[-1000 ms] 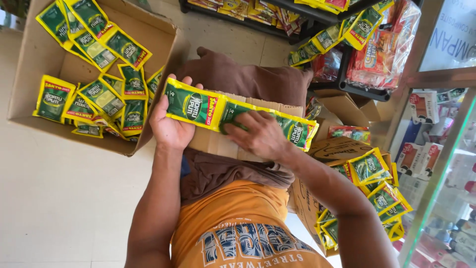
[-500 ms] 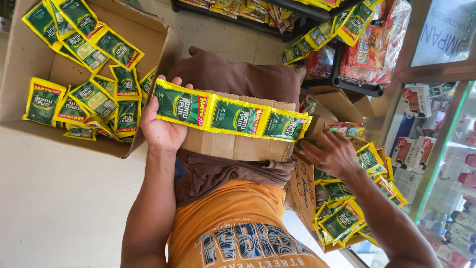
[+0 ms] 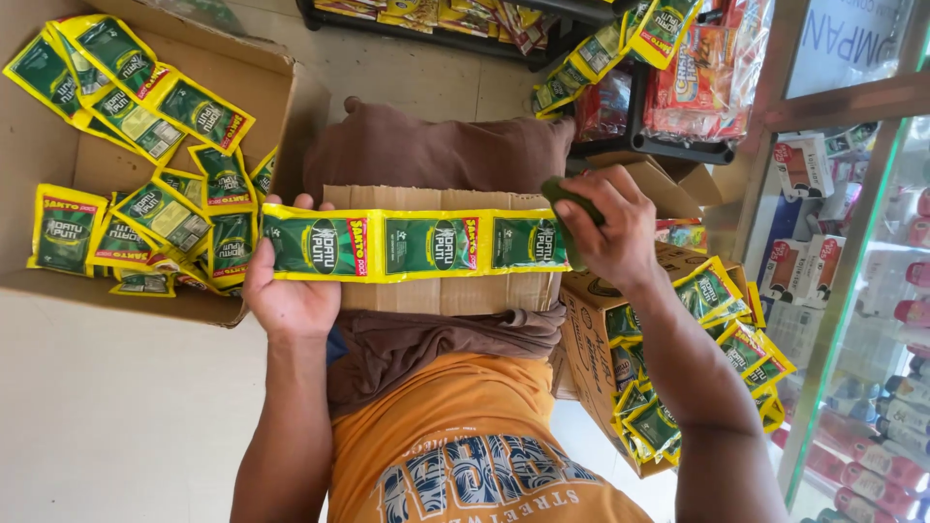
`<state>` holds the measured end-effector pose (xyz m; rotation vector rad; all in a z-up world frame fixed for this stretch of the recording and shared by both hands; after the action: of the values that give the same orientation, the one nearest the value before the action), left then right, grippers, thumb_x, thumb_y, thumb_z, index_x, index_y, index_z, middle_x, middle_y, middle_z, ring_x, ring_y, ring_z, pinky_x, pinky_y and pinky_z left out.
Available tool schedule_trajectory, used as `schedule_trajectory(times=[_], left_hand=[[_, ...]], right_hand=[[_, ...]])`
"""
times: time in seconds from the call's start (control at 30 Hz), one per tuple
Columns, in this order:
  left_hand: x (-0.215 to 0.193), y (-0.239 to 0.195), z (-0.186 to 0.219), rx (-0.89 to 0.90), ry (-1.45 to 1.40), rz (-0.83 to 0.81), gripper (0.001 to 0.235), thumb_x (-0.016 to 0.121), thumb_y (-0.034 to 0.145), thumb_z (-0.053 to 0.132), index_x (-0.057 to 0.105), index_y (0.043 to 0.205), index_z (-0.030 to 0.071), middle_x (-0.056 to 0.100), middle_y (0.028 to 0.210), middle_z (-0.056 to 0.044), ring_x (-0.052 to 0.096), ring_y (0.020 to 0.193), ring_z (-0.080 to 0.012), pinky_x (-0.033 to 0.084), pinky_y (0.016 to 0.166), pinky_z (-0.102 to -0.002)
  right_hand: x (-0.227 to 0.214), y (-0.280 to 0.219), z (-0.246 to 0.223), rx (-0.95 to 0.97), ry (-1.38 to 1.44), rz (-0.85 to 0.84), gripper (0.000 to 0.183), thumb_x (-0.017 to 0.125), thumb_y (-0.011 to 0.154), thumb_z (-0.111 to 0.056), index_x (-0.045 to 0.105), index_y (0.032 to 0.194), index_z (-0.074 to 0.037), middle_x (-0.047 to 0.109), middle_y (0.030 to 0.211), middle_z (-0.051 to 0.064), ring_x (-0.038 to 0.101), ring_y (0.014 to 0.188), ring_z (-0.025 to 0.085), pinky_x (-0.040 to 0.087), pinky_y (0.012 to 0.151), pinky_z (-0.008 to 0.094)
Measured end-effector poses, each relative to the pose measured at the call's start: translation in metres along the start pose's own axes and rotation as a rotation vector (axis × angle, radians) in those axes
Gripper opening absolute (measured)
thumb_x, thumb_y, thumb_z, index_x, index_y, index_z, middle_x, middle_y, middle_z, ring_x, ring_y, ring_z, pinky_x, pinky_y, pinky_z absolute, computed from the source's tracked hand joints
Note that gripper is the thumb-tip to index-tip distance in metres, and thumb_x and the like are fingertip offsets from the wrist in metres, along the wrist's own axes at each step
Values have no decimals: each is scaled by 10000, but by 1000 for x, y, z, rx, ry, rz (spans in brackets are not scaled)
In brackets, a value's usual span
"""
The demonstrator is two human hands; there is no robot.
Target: Wiping down small product sachets with a cloth and organizing them on a cardboard base.
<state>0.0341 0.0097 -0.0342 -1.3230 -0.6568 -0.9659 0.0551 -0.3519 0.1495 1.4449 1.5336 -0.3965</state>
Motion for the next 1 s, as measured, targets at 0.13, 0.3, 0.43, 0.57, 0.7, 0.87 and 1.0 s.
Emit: schedule_trajectory(times=[0.13,0.3,0.43,0.57,0.7,0.87,1.0], left_hand=[[1,-6,4,27,34,-28,641,574,929,246,462,1552,143,534,1529,-221,472,1443,-487,325,1234,-685],[-3,-9,3,67,161,-46,685,587,887,234,444,1552,148,548,1510,-196,510,1412,-452,361,1222,-668],[-15,-4,2,72,141,-26,659,555,907,206,435,1550,127,543,1518,-179,530,1389,-428,413,1197,-628],[-3,-11,3,99,147,48,631,545,916,195,454,1536,129,569,1495,-171,565,1357,-411,441,1191,-614],[-11,-6,6,112,182,-16,635,562,919,217,450,1540,157,556,1524,-149,549,1399,-400,411,1238,-612],[5,-30,30,410,825,22,567,547,997,155,398,1538,73,471,1481,-183,555,1279,-336,441,1170,-511],[37,-75,55,851,1487,192,468,745,1018,240,539,1418,113,562,1212,-109,559,1048,-229,458,946,-396]], right_hand=[[21,18,-6,93,206,32,204,697,1013,-197,734,1163,-64,635,929,158,681,790,374,527,667,444],[78,45,-57,140,335,92,259,696,989,-183,674,1218,-62,669,1055,187,686,954,432,532,790,484],[134,60,-138,-126,133,35,270,659,967,-388,679,1084,-145,642,1014,88,665,910,326,549,773,462],[157,45,-154,-347,-67,-56,274,647,963,-448,662,1081,-201,598,1053,62,619,943,254,509,808,373],[148,22,-93,-360,-91,-86,235,616,1011,-388,664,1111,-181,590,1042,70,638,905,240,548,747,360],[110,14,-49,-200,-123,-143,293,576,1040,-438,701,1163,-202,541,1011,38,618,803,271,516,661,394],[110,14,-51,-157,-95,-135,295,569,1037,-443,705,1165,-215,562,1023,44,615,802,282,504,654,403]])
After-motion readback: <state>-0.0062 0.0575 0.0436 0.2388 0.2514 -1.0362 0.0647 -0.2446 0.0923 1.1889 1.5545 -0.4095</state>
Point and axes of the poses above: each hand's wrist, its own y-axis towards the middle knuckle, its own x-axis out of the palm, z = x × y, the point moved 6 cm from there along y, towards the middle knuckle
